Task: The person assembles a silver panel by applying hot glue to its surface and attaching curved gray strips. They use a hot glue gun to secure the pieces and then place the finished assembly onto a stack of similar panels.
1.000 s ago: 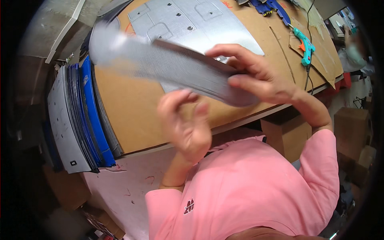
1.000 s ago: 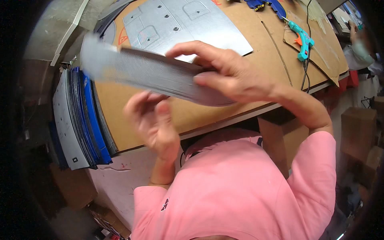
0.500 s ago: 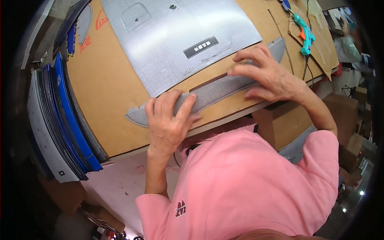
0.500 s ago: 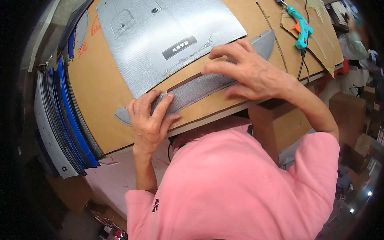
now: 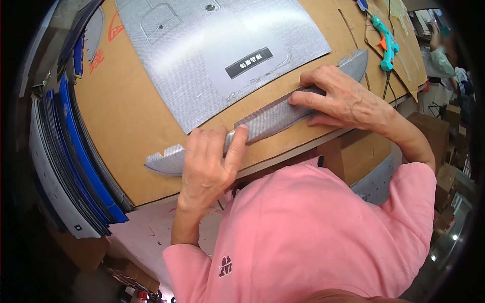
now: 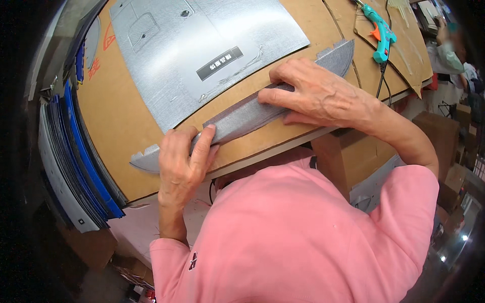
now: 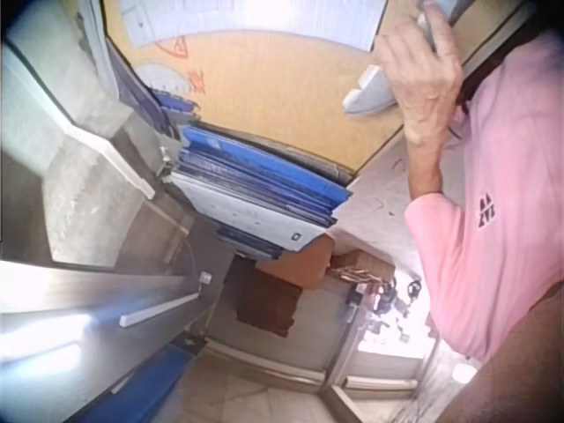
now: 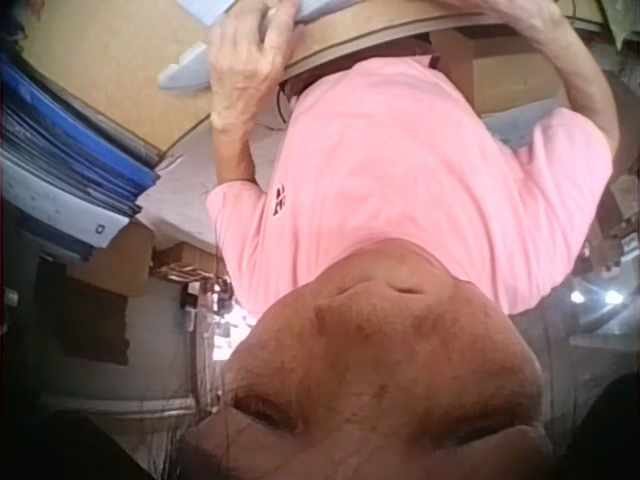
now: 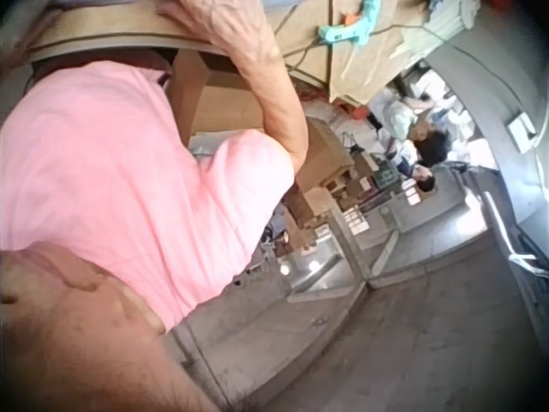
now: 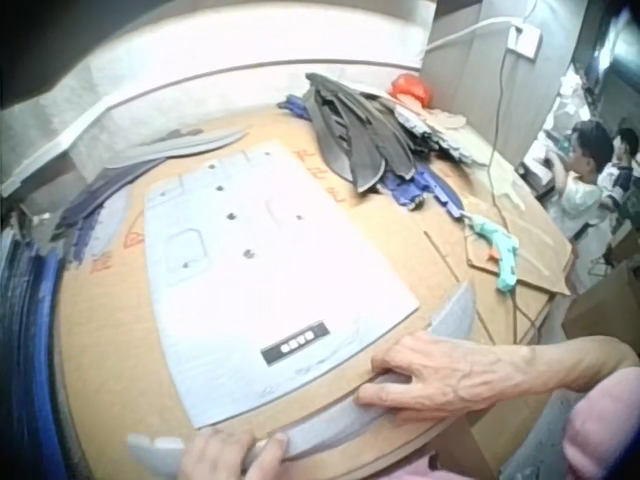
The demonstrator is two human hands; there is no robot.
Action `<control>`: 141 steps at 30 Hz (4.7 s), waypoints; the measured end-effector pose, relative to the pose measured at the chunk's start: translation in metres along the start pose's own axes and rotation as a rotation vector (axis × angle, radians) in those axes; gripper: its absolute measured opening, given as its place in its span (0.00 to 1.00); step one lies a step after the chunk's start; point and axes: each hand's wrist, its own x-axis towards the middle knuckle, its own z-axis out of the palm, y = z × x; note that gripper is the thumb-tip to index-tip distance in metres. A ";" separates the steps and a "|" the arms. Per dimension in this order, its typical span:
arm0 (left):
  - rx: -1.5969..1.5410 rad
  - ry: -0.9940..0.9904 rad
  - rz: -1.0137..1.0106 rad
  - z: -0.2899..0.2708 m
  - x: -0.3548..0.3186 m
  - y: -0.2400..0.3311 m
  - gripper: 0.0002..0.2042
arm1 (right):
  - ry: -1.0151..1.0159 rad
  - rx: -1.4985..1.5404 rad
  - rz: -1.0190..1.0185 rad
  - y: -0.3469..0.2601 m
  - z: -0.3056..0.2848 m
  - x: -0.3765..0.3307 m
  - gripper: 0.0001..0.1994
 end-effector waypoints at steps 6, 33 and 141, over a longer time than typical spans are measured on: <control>-0.080 0.007 0.085 -0.013 0.001 -0.014 0.16 | -0.150 0.169 0.115 -0.008 -0.010 0.001 0.30; -0.075 -0.011 0.000 -0.023 0.005 -0.001 0.17 | 0.026 -0.018 -0.081 -0.023 -0.015 -0.002 0.26; -0.023 0.078 -0.156 -0.008 0.004 0.002 0.17 | 0.038 -0.045 0.173 -0.016 -0.016 0.013 0.21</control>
